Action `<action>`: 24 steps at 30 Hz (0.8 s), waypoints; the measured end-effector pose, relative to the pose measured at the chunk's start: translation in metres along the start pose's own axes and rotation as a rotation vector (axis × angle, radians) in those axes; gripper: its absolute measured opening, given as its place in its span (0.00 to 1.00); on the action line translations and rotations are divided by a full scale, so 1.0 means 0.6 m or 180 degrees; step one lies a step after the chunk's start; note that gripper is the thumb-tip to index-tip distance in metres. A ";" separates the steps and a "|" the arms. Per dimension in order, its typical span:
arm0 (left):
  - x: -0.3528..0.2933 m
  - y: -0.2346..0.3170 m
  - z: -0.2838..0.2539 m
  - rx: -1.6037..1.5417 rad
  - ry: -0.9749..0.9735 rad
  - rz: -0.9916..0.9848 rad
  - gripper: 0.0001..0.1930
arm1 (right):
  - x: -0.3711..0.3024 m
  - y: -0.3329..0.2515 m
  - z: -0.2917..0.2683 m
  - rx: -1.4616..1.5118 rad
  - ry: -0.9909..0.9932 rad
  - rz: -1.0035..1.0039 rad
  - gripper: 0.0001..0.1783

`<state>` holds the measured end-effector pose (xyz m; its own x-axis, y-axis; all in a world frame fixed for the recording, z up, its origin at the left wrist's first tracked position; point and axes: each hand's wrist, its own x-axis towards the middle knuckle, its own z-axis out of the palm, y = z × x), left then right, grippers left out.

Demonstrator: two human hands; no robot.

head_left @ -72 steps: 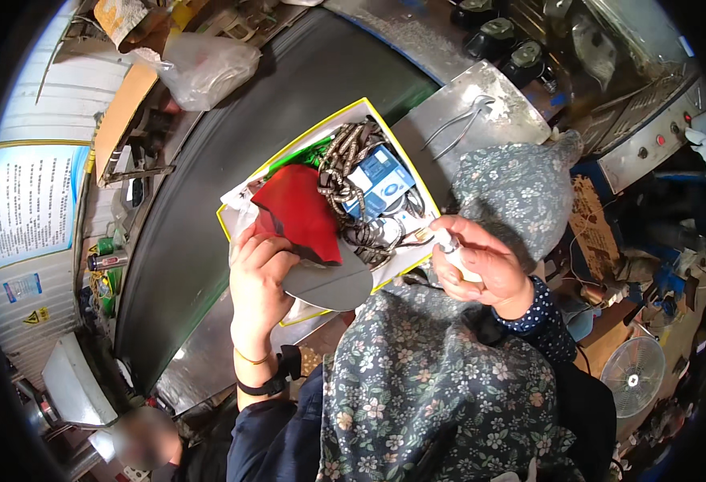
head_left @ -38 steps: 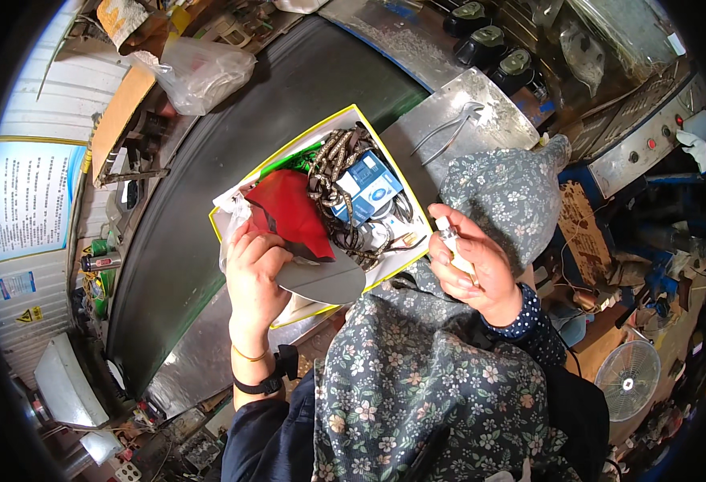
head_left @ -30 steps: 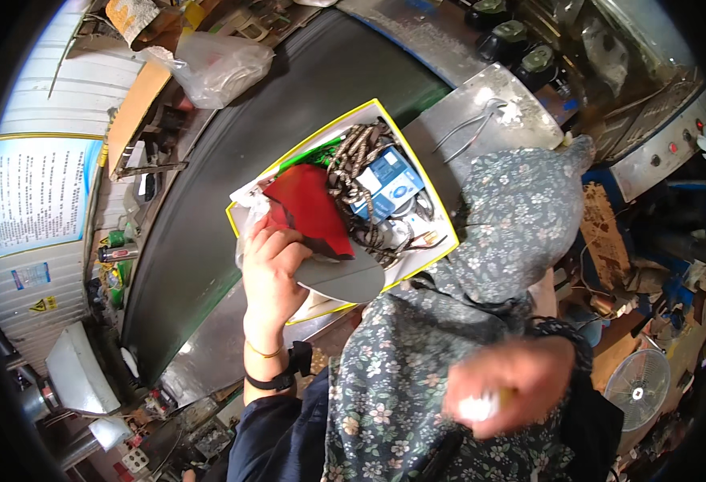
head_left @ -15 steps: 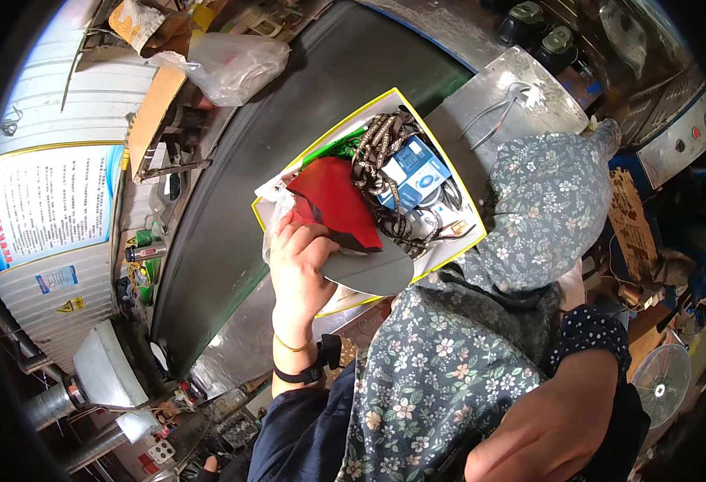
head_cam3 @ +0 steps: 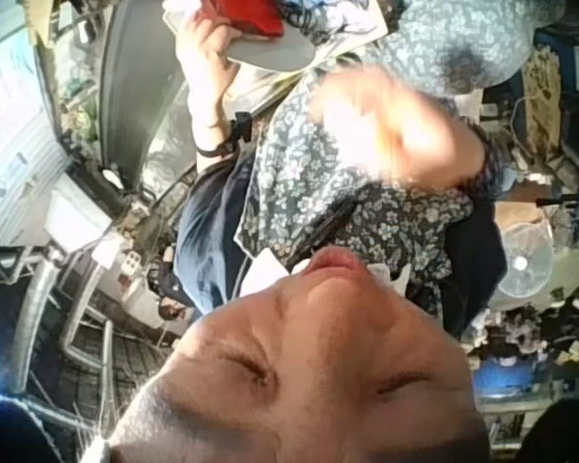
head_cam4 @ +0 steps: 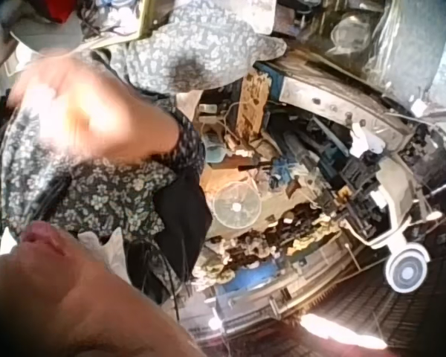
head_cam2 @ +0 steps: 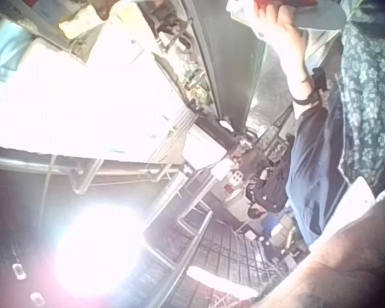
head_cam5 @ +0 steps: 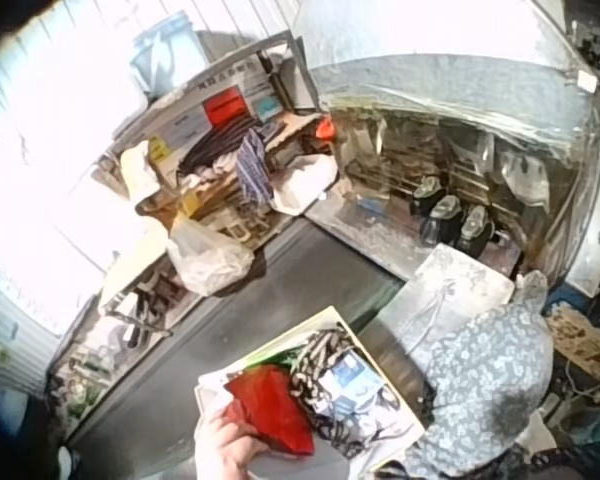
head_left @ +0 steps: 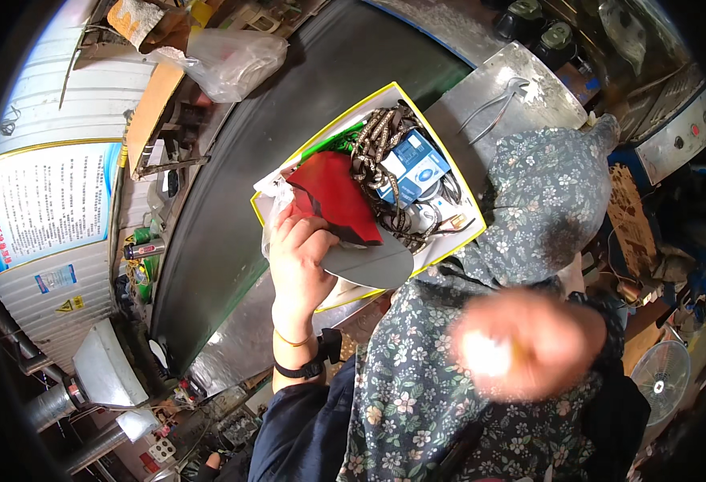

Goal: Operating a lasting machine and inspecting shoe components on a conveyor belt.

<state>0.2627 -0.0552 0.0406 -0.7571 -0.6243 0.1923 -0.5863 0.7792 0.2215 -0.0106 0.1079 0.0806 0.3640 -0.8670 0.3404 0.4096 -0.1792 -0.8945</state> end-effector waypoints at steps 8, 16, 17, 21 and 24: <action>-0.002 0.000 -0.002 0.0043 0.0047 0.0010 0.13 | 0.026 0.184 -0.076 -0.2767 0.1169 0.0259 0.32; 0.000 0.007 -0.010 0.0067 -0.0057 -0.0090 0.13 | -0.008 0.196 -0.104 -0.3370 0.2135 0.0855 0.28; 0.004 0.009 -0.009 0.0058 -0.0029 -0.0072 0.13 | -0.012 0.199 -0.106 -0.3004 0.2022 0.1218 0.31; 0.023 0.018 0.010 -0.0041 0.0387 -0.0071 0.17 | -0.021 0.220 -0.106 -0.3694 0.1520 0.1235 0.29; 0.009 0.037 0.037 0.0166 0.1318 -0.0518 0.22 | -0.021 0.230 -0.103 -0.3864 0.1523 0.1294 0.29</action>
<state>0.2390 -0.0399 0.0255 -0.4808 -0.7001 0.5279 -0.7100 0.6641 0.2342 -0.0106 0.0654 -0.0650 -0.1424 -0.9863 0.0838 -0.7313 0.0478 -0.6804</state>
